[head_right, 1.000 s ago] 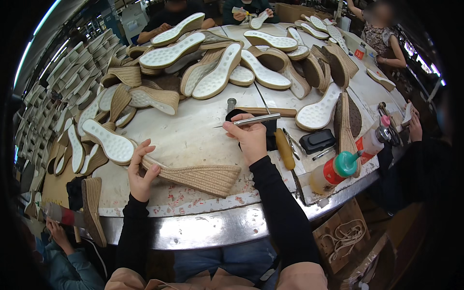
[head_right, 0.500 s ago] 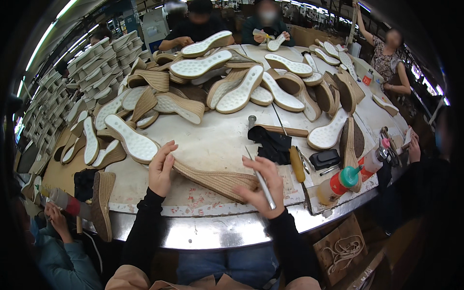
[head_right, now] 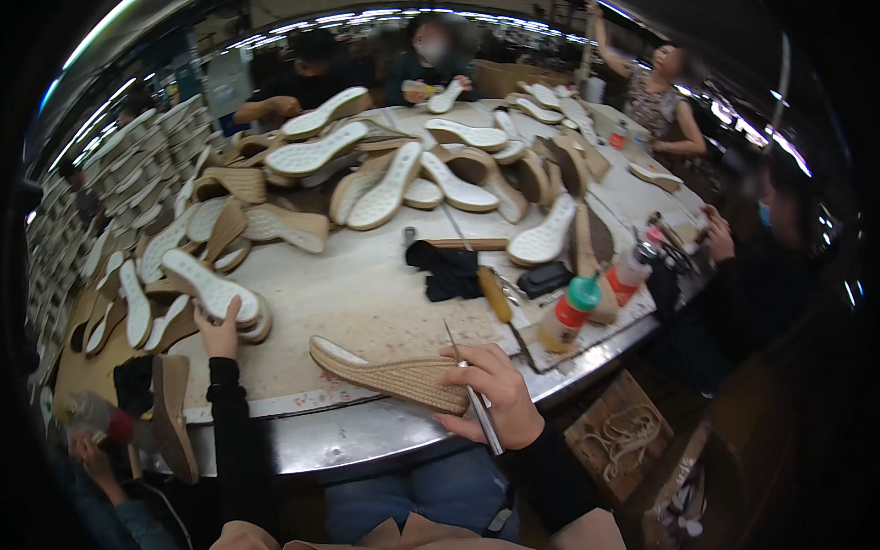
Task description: The person uses a metal awl to stitch the edge of a woven shoe sole. They repeatedly pierce the sole and pull thread through, working along the perimeter. The person handles multiple soles, setting some aside and picking up others to continue stitching.
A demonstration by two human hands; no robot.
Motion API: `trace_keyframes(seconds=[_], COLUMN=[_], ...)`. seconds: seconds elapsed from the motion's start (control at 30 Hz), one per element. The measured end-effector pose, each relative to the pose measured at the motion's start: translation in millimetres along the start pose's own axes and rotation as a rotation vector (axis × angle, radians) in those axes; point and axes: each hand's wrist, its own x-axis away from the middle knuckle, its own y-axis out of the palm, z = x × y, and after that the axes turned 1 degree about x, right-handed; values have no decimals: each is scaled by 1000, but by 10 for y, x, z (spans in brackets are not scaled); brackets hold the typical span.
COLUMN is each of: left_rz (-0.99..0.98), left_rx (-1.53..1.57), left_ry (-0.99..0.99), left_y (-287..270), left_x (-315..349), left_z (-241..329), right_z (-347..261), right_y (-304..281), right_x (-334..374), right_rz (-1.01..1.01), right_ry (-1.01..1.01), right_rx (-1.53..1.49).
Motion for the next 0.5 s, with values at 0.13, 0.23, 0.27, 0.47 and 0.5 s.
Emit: trace_keyframes(seconds=[0.13,0.23,0.27,0.47,0.5], left_rz=[-191,-218,-175,-59,-73], left_rx=[48,81,51,-16,-15], left_ry=[-88,-157,-177,-71,-89], left_y=[-102,-111,-80,-102,-133], left_x=[-202,-334,-323,-387,-358], left_z=[-328,-544,-580,-623,-496], right_z=[-308,-461,-498,-645,-662], right_y=[-604,-1068,-1179,-1881,-1993], right_x=[222,558,683,1679,1912], right_rz=[190,522,675,1205,1206], right_ry=[-19,-28,-25,81,158], right_rx=[175,304,344,1045,1296])
